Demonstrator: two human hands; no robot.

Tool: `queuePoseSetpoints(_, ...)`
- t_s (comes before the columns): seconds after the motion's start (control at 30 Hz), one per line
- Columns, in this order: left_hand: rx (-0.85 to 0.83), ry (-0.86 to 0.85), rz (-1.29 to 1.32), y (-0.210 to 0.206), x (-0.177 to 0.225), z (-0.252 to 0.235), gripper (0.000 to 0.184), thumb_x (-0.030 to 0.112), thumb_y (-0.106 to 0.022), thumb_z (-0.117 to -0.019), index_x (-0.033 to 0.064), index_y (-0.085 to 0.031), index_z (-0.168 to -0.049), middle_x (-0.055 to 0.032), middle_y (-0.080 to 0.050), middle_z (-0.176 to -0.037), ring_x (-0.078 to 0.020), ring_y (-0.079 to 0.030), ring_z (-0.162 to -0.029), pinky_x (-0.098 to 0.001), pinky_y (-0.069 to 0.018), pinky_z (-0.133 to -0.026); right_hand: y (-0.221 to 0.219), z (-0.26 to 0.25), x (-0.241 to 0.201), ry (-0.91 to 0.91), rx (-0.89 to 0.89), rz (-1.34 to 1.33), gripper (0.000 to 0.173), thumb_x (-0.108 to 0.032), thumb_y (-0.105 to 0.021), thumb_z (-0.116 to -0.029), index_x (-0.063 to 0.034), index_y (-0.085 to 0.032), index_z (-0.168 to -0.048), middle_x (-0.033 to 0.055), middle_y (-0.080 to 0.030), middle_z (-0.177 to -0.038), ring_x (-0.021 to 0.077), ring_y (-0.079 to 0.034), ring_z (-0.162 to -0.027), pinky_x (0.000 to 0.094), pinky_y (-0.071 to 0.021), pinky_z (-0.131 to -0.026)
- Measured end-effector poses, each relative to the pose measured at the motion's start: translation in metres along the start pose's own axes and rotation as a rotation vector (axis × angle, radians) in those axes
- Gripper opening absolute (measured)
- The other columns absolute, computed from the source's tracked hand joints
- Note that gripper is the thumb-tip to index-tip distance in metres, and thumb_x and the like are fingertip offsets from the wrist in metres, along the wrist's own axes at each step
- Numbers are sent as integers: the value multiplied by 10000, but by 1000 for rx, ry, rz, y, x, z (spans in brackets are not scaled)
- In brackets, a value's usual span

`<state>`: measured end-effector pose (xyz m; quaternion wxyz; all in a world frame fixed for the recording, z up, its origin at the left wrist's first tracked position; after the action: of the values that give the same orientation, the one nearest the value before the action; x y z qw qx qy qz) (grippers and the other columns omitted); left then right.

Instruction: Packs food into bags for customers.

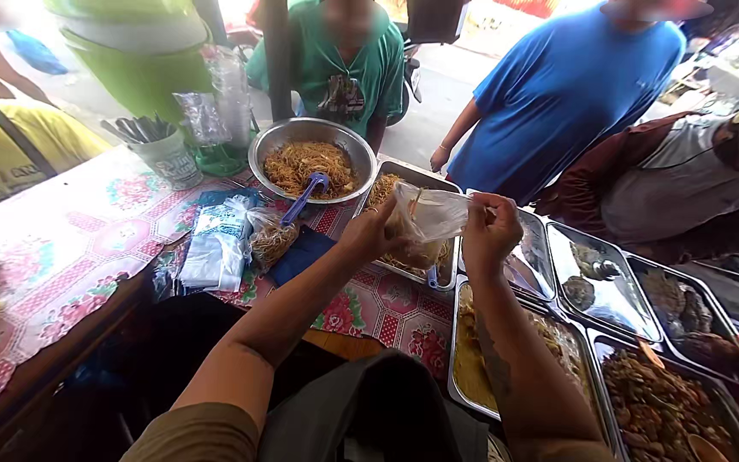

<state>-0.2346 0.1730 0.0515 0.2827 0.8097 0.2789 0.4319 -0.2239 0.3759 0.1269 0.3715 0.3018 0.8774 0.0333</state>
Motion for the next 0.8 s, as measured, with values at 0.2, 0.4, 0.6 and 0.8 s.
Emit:
queuePoseSetpoints(0.2,55,101,40,19,-3,59,890,443,-835,-813,-42,-459,-1457,-243,-709,-1052,-397,-717,-898,-591,-566,-787,3,29,-28,3,-141,-132,147,-55,-648,-977,56,-675,-1068,129,-643,-985,52,-603,-640,205,-554,-583)
queuePoseSetpoints(0.4,79,141,57,3,-16,111,915,209,-829,-826,63,-346,-1588,-221,-632,-1344,-405,-633,-1192,-588,-502,-989,-27,74,-17,-240,-505,-192,118,24,-623,-966,43,-674,-1070,110,-700,-934,75,-612,-591,259,-562,-566)
queuePoseSetpoints(0.6,169,-12,557,19,1,121,113,70,-736,-876,-41,-742,-899,-107,-728,-977,-124,-684,-956,-308,-556,-903,-17,98,-6,-156,-910,-99,704,-140,-869,-765,35,-562,-1374,191,-628,-1209,194,-674,-958,350,-601,-809)
queuePoseSetpoints(0.8,175,-209,420,48,83,112,66,65,-767,-857,0,-756,-866,-61,-683,-805,-94,-638,-773,-264,-530,-720,13,92,-16,-7,-704,-318,111,72,-668,-863,21,-735,-935,105,-639,-1097,82,-646,-896,221,-580,-736)
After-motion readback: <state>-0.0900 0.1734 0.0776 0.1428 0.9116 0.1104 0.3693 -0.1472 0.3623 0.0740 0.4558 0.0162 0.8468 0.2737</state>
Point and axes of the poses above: each hand's wrist, its own z-axis away from the middle knuckle, its own y-axis out of the back of the hand, x = y × z, the point moved 8 cm from there along -z, towards the middle knuckle
